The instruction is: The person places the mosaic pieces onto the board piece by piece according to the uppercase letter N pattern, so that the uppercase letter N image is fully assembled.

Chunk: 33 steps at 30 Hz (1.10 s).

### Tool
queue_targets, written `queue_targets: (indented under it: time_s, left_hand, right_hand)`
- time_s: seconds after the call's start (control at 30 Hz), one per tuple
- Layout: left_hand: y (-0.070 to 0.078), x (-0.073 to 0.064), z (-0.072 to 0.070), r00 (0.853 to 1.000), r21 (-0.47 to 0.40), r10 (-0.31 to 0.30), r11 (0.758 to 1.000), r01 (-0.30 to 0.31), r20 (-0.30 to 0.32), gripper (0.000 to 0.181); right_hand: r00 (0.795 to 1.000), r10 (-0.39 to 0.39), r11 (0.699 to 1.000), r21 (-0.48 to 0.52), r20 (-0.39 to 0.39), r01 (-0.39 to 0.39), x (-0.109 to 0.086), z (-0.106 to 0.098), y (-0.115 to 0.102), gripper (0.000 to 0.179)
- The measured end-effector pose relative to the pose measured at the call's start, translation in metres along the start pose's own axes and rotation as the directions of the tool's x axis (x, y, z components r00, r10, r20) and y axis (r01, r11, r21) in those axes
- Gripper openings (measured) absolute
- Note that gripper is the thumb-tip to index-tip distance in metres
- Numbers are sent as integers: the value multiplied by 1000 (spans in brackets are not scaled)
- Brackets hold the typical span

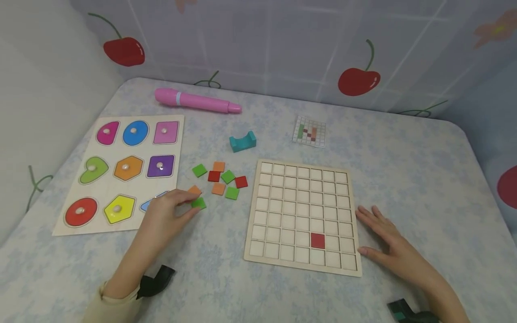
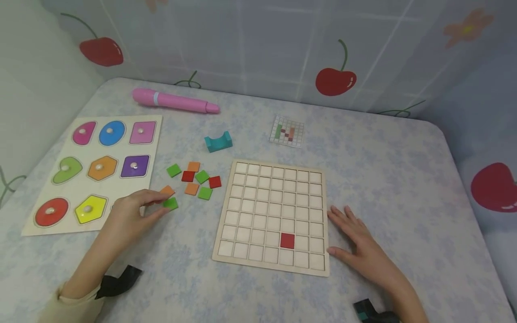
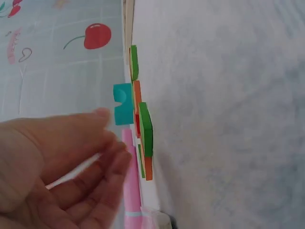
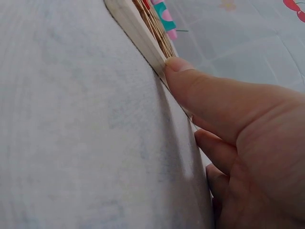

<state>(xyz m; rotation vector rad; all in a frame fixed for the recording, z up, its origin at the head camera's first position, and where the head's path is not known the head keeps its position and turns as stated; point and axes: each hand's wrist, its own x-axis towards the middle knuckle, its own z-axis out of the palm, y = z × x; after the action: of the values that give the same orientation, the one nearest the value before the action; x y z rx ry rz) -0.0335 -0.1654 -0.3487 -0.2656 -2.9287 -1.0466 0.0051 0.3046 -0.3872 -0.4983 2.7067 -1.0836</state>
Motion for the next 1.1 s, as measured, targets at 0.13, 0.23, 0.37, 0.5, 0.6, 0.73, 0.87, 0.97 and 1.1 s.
queue_targets:
  time_s: [0.13, 0.23, 0.37, 0.5, 0.6, 0.73, 0.87, 0.97, 1.1]
  left_hand:
    - [-8, 2, 2, 999, 21, -20, 1000, 20, 37, 31]
    - [-12, 5, 5, 998, 26, -19, 999, 18, 57, 32]
    - [-12, 9, 9, 998, 13, -22, 1000, 21, 67, 35]
    - [-11, 10, 13, 998, -2, -24, 1000, 24, 66, 35]
    - [-12, 9, 15, 999, -12, -11, 1000, 12, 51, 34]
    - [-14, 7, 18, 1000, -10, 6, 1000, -6, 20, 33]
    - [-16, 7, 20, 1000, -17, 13, 1000, -13, 5, 31]
    - [-16, 8, 21, 1000, -42, 26, 999, -26, -3, 29]
    - [-16, 9, 21, 998, -92, 58, 994, -60, -26, 31]
  right_hand:
    - [1000, 18, 1000, -4, 6, -18, 0, -1, -1, 80]
    - [1000, 25, 1000, -3, 9, -25, -1, -1, -1, 80]
    - [1000, 20, 1000, -3, 6, -20, -1, -2, -2, 80]
    - [1000, 19, 1000, 4, 6, -19, -1, -2, -2, 79]
    - [1000, 21, 1000, 7, 10, -21, -1, -1, -1, 79]
    - [1000, 16, 1000, -7, 8, -16, 0, 2, -2, 79]
    - [1000, 20, 1000, -17, 4, -20, -1, 2, -3, 79]
    - [999, 37, 999, -15, 7, -37, -1, 1, -4, 79]
    - [998, 54, 998, -13, 12, -54, -1, 0, -5, 78]
